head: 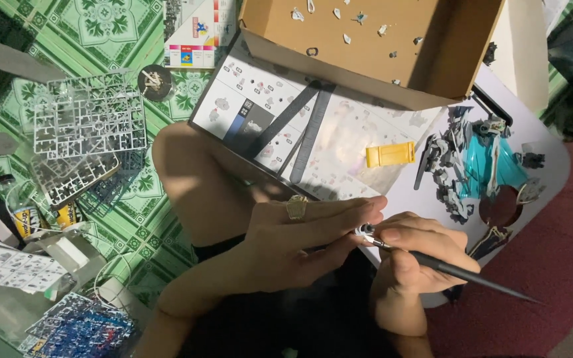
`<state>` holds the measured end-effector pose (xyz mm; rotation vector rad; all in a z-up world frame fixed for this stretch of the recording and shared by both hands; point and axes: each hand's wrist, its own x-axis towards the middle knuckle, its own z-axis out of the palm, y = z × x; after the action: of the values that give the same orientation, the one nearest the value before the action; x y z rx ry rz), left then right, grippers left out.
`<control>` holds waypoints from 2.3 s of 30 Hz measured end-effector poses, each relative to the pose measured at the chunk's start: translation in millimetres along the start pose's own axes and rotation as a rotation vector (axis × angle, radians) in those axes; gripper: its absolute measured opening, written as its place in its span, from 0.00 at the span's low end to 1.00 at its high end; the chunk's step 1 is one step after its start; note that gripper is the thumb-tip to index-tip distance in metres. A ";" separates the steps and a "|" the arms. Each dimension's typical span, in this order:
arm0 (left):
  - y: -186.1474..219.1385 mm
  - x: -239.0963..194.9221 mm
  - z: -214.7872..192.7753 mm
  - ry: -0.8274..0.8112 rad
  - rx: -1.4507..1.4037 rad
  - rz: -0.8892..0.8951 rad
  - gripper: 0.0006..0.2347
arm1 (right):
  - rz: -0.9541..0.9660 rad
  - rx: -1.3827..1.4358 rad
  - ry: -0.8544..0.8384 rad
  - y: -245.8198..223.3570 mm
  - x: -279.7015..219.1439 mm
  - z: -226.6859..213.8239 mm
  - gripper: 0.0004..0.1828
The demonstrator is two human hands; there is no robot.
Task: The person is sanding small plastic parts from a model kit to smooth out the edges after cutting them from the runners.
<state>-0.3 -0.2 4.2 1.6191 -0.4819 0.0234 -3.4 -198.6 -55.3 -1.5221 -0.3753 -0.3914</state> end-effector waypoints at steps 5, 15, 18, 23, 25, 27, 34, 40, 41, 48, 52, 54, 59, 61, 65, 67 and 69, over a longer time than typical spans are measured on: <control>-0.1 1.3 2.8 0.052 0.071 0.022 0.16 | 0.012 0.065 -0.001 -0.3 -0.2 1.5 0.11; 1.7 1.5 5.0 0.051 0.035 0.037 0.19 | 0.014 0.066 0.044 1.8 -4.5 2.9 0.12; 0.2 -0.4 8.3 0.089 0.138 0.081 0.19 | 0.011 0.061 0.051 5.1 -9.5 0.1 0.12; -2.5 -0.3 11.1 0.127 0.156 0.123 0.18 | 0.027 0.017 0.084 5.5 -9.8 -0.4 0.08; 0.6 0.5 9.4 0.107 0.167 0.129 0.18 | -0.002 0.014 0.083 9.6 -11.7 -3.5 0.08; 4.0 0.7 8.6 0.088 0.176 0.132 0.18 | -0.028 0.010 0.081 9.2 -12.7 -3.9 0.08; 8.3 3.8 8.8 0.088 0.306 0.146 0.18 | 0.019 0.026 0.117 8.0 -12.8 -1.3 0.10; 12.9 6.0 5.7 0.047 0.345 0.102 0.18 | 0.023 -0.023 0.139 7.7 -12.3 -0.1 0.12; 13.0 5.5 5.0 0.030 0.349 0.102 0.18 | 0.017 -0.027 0.126 7.6 -11.6 -0.1 0.13; 8.6 3.2 4.1 0.005 0.332 0.102 0.17 | -0.031 0.056 0.128 17.6 -11.5 -0.2 0.14; 3.1 -2.0 5.7 -0.011 0.308 0.085 0.19 | -0.038 0.083 0.085 16.0 -10.3 0.7 0.13; 2.4 -1.4 5.5 -0.004 0.296 0.085 0.18 | -0.031 0.061 0.106 14.3 -9.5 2.5 0.13; -7.8 -6.7 10.6 0.020 0.226 0.098 0.17 | -0.040 0.106 0.115 15.3 -8.4 4.1 0.13; -1.7 -1.7 8.3 0.013 0.247 0.086 0.18 | -0.037 0.097 0.117 15.9 -9.4 2.9 0.14; 2.3 1.9 7.8 0.022 0.220 0.048 0.15 | -0.039 0.085 0.108 17.4 -9.4 1.6 0.15; 2.9 1.9 6.8 0.019 0.221 0.046 0.16 | -0.038 0.082 0.107 18.2 -10.0 1.1 0.15; 2.5 2.0 5.5 0.016 0.223 0.048 0.17 | -0.041 0.080 0.105 18.7 -9.7 0.8 0.16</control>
<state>-0.7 -6.1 6.5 1.8238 -0.5199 0.1302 -3.1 -197.5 -76.3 -1.4111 -0.3358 -0.4811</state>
